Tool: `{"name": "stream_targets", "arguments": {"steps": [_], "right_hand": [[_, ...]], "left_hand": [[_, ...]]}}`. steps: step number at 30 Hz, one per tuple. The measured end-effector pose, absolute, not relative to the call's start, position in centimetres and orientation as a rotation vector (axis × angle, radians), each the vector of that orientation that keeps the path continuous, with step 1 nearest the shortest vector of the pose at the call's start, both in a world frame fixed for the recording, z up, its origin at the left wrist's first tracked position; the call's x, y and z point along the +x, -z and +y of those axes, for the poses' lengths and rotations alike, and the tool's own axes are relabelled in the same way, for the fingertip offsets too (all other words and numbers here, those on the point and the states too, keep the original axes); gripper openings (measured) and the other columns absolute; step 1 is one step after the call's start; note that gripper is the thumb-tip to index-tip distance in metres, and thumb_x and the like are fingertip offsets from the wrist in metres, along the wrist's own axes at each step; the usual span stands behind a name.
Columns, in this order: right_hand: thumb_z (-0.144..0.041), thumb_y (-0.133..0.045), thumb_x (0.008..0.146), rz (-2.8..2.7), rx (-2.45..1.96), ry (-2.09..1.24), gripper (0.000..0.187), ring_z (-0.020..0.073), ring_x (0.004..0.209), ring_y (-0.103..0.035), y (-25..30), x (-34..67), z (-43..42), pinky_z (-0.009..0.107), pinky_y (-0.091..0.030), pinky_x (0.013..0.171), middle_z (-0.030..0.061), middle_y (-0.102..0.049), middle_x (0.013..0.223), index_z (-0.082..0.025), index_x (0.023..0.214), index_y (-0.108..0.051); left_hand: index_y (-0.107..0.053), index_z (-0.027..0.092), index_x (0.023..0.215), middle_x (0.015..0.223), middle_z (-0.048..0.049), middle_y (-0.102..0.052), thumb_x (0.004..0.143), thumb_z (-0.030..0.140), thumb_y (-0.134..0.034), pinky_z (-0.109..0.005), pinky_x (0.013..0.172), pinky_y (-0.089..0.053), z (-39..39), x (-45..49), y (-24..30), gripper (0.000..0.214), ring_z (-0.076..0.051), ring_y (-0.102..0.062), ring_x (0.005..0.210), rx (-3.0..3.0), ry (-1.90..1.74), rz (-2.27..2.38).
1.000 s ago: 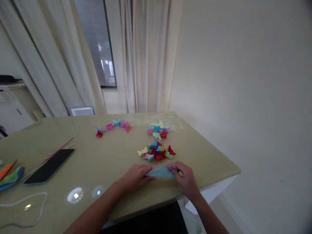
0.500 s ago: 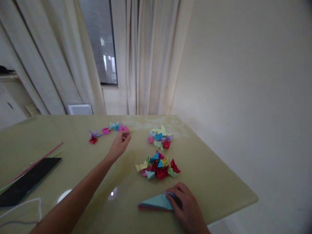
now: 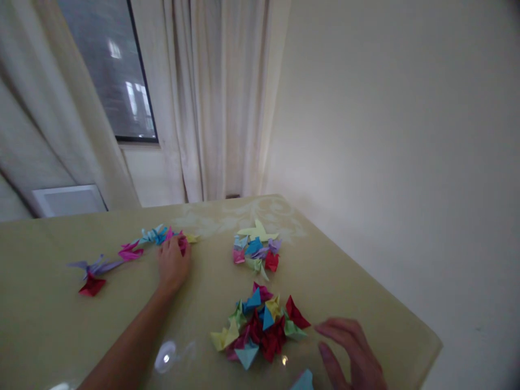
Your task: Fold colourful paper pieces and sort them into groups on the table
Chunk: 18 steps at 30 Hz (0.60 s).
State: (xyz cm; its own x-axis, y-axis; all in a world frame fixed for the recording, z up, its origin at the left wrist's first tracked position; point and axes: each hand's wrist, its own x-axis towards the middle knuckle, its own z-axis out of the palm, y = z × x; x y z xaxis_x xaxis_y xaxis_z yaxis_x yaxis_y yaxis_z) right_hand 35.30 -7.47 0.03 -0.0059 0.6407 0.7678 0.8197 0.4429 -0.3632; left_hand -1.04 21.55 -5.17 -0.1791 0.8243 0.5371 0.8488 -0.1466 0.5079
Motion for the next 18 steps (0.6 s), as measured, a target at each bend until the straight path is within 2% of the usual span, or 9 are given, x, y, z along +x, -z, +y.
{"name": "stream_targets", "arguments": {"steps": [2, 4, 6, 8, 11, 15, 18], "right_hand": [[-0.021, -0.063, 0.098, -1.721, -1.201, 0.241, 0.023, 0.0269, 0.092, -0.070, -3.8, 34.5, -4.0, 0.039, -0.061, 0.075, 0.0102, -0.071, 0.100, -0.028, 0.118, -0.071], [-0.020, -0.063, 0.099, -1.795, -1.093, 0.253, 0.023, 0.0262, 0.097, -0.069, -7.4, 33.2, 0.3, 0.041, -0.059, 0.082, 0.0098, -0.071, 0.103, -0.026, 0.120, -0.070], [-0.023, -0.060, 0.102, -1.936, -1.012, 0.176, 0.020, 0.0249, 0.099, -0.069, -10.2, 31.4, 4.8, 0.041, -0.058, 0.087, 0.0085, -0.072, 0.105, -0.024, 0.121, -0.069], [-0.027, -0.058, 0.104, -2.100, -1.040, 0.076, 0.020, 0.0233, 0.097, -0.070, -11.6, 29.5, 8.6, 0.039, -0.057, 0.089, 0.0073, -0.073, 0.104, -0.022, 0.121, -0.069], [-0.026, -0.061, 0.104, -2.236, -1.114, -0.081, 0.025, 0.0228, 0.104, -0.070, -11.6, 27.3, 11.9, 0.037, -0.055, 0.093, 0.0088, -0.073, 0.113, -0.019, 0.128, -0.067], [-0.024, -0.066, 0.102, -2.178, -1.077, -0.151, 0.036, 0.0230, 0.108, -0.069, -10.6, 26.4, 12.7, 0.036, -0.054, 0.093, 0.0109, -0.071, 0.122, -0.019, 0.137, -0.061], [-0.023, -0.068, 0.101, -2.149, -0.966, -0.218, 0.020, 0.0202, 0.100, -0.069, -11.0, 26.9, 12.7, 0.032, -0.053, 0.088, 0.0068, -0.073, 0.112, -0.021, 0.121, -0.068]], "left_hand": [[-0.059, 0.017, 0.115, 0.111, -0.0158, -0.067, 0.098, 0.043, -0.045, -0.053, 0.100, -0.050, 21.4, -0.9, 4.6, 0.034, -0.034, -0.062, 0.112, -1.960, 1.418, -2.001], [-0.060, 0.018, 0.114, 0.113, -0.0150, -0.065, 0.097, 0.051, -0.050, -0.045, 0.089, -0.056, 21.1, -0.5, 3.6, 0.039, -0.030, -0.065, 0.105, -1.979, 1.713, -1.932], [-0.060, 0.018, 0.113, 0.112, -0.0122, -0.065, 0.093, 0.057, -0.058, -0.037, 0.078, -0.058, 20.8, -0.1, 2.0, 0.043, -0.026, -0.067, 0.098, -2.058, 2.036, -1.863], [-0.061, 0.019, 0.110, 0.106, -0.0084, -0.067, 0.087, 0.059, -0.068, -0.032, 0.076, -0.057, 20.3, 0.3, -0.3, 0.047, -0.022, -0.068, 0.093, -2.167, 2.316, -1.818], [-0.065, 0.020, 0.106, 0.099, -0.0043, -0.069, 0.083, 0.053, -0.080, -0.025, 0.075, -0.054, 18.8, 0.9, -4.1, 0.043, -0.017, -0.067, 0.088, -2.368, 2.698, -1.722], [-0.070, 0.022, 0.106, 0.101, -0.0032, -0.071, 0.088, 0.042, -0.082, -0.021, 0.078, -0.053, 15.9, 2.8, -7.4, 0.029, -0.013, -0.065, 0.087, -2.711, 3.017, -1.570], [-0.072, 0.021, 0.105, 0.098, -0.0034, -0.072, 0.090, 0.038, -0.081, -0.023, 0.082, -0.055, 14.4, 5.0, -8.1, 0.025, -0.014, -0.066, 0.089, -2.931, 3.001, -1.486]]}}
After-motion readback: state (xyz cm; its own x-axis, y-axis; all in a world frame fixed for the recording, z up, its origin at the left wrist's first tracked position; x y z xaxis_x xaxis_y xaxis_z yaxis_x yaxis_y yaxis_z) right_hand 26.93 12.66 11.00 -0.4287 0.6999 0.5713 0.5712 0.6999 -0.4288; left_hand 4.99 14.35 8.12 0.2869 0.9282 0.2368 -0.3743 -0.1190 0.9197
